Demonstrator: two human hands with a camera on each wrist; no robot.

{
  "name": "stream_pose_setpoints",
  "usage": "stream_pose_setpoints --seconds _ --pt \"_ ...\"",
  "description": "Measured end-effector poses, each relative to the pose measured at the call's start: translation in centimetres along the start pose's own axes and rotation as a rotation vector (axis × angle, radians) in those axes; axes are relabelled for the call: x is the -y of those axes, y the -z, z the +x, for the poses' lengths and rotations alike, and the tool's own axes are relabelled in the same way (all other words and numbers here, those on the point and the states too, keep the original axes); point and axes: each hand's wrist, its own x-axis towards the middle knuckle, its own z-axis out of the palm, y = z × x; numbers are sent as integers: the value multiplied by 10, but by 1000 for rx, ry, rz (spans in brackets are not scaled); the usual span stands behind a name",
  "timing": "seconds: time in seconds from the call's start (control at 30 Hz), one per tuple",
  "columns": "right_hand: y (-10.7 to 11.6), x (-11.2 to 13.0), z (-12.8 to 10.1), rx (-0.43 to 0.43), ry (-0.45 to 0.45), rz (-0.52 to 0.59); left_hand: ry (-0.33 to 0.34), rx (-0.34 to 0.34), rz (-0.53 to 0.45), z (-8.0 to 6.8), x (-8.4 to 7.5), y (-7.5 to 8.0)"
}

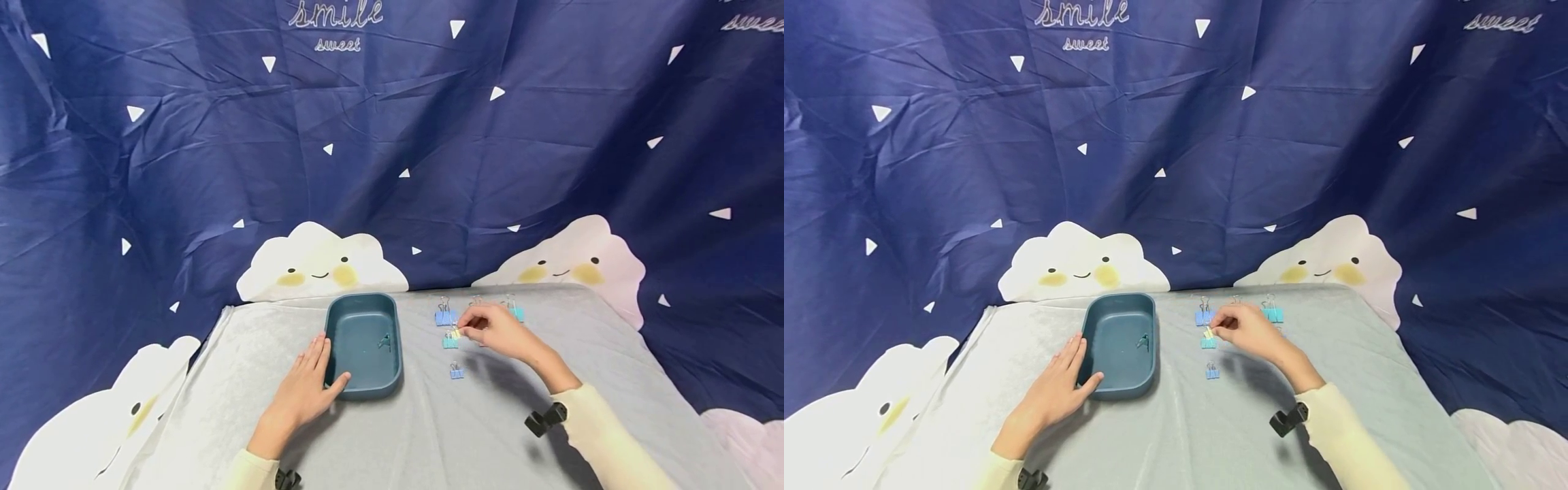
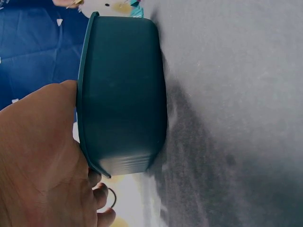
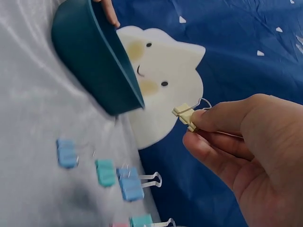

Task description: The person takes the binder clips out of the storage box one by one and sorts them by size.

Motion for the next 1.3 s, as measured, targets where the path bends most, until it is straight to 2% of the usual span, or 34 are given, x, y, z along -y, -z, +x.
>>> stream_pose_setpoints --seconds 0.37,0.6,0.9,1.13,1.3 --pt "8 -42 -35 -80 -24 -49 2 -1 17 0 3 -2" --pt "9 -55 -51 -87 -77 -35 2 1 19 0 3 -2" --pt "-3 -73 -66 -63 -138 -20 0 -3 23 0 3 -3" --pt "-11 -81 -72 -57 -138 -4 1 -3 13 0 2 -2" --pt "-17 -87 -74 -64 -122 -34 3 -2 15 0 1 -2"
